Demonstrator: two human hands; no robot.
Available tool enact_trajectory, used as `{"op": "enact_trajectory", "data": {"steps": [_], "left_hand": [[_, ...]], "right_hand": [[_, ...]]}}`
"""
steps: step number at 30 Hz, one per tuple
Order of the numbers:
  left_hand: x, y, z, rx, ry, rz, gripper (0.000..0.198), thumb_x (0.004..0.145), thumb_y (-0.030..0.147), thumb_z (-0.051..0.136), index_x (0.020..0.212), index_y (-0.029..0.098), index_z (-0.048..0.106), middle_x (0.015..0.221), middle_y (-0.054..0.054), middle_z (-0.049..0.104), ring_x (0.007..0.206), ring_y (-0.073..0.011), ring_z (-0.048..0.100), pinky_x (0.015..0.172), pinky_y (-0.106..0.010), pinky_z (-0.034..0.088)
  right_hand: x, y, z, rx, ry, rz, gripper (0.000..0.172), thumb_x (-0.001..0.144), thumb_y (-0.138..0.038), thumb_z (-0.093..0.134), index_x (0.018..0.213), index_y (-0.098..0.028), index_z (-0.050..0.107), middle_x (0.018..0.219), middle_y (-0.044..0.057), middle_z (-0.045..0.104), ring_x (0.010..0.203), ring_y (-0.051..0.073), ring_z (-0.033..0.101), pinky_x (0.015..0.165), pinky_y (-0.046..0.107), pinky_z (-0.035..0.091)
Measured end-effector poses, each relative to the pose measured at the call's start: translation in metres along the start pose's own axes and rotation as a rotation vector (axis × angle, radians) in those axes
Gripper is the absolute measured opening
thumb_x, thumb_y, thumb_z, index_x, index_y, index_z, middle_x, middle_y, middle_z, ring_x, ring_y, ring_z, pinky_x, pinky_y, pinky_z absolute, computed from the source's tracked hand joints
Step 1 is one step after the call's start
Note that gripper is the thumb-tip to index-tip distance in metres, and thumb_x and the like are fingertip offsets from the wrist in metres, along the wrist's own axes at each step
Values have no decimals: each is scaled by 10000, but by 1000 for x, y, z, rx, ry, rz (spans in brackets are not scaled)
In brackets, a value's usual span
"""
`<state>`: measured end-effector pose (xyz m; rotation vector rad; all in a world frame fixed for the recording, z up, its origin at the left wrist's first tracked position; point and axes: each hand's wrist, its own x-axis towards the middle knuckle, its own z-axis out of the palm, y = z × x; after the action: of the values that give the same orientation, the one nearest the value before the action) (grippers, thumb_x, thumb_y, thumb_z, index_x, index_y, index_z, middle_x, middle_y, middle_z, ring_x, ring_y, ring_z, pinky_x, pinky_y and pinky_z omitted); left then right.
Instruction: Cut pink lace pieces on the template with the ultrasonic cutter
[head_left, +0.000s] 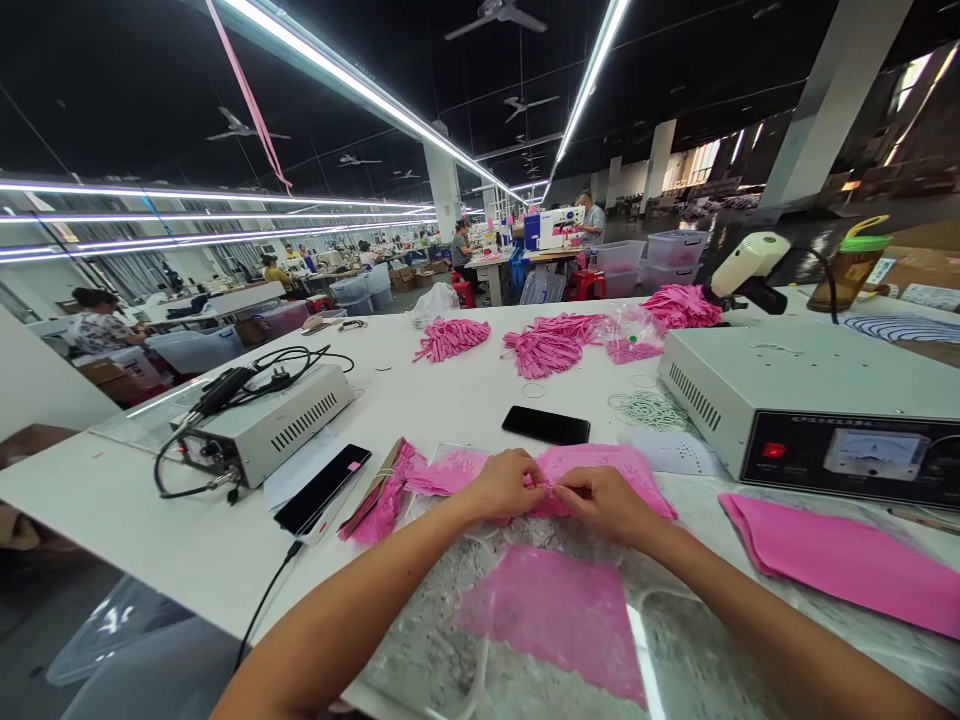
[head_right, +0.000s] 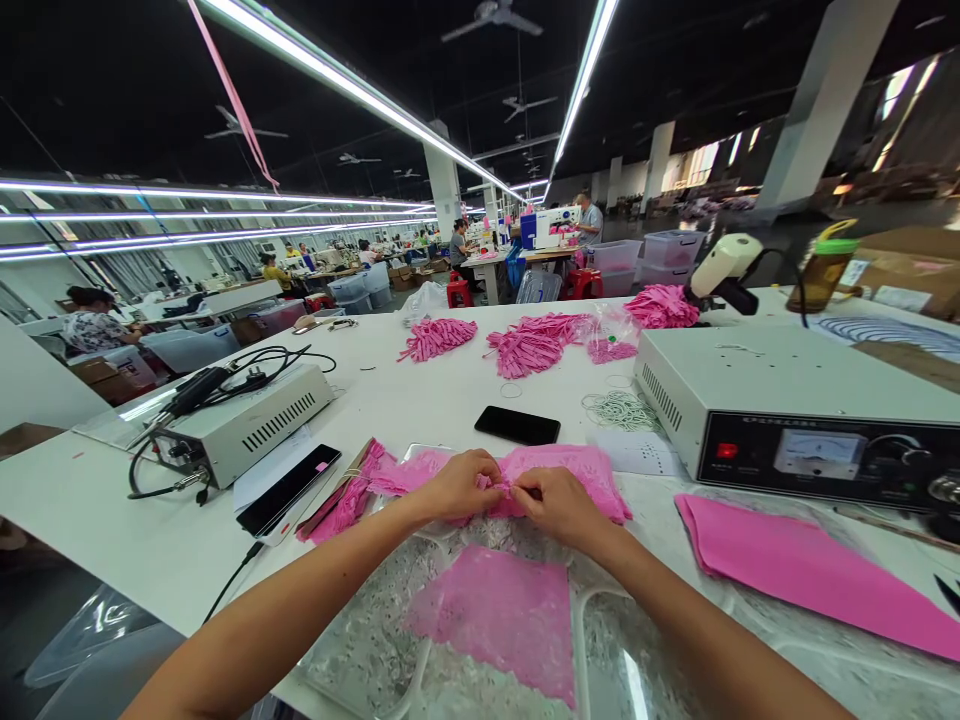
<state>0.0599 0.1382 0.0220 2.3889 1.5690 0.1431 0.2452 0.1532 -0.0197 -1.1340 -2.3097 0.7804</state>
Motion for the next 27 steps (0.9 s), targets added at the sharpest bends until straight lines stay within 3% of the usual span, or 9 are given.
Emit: {"op": "enact_trajectory", "data": {"steps": [7,16,22,27], "left_hand": [[-2,8,2,55,39,-71,298,954,335,576,1193,157,575,1198,-89,592,1026,-213,613,874,-418,531],[-9,12,-4,152,110,-160,308,950,335,581,1199,154,573,1215,-92,585,1057,-224,602,899,-439,517],[-9,51,1,128,184,-150,331,892,440,624,1043,145,637,1121,-86,619,1100,-255,563,971,-472,437],[17,89,22,71,255,-190,414,871,529,578,972,137,665,1059,-116,632,1065,-296,565,940,-461,438]], "right_hand": [[2,3,0,140,82,24,274,944,-375,582,1104,-155,616,1083,51,627,899,201,633,765,363,559],[-4,7,-28,339,212,146,232,947,-359,584,1012,-140,624,934,27,639,757,145,628,673,307,555],[-1,7,-42,459,287,213,230,942,-338,596,1057,-139,610,961,36,637,768,146,632,670,308,561],[-4,1,-56,485,377,243,230,943,-332,596,1077,-145,609,999,46,636,796,152,634,686,316,564]]}}
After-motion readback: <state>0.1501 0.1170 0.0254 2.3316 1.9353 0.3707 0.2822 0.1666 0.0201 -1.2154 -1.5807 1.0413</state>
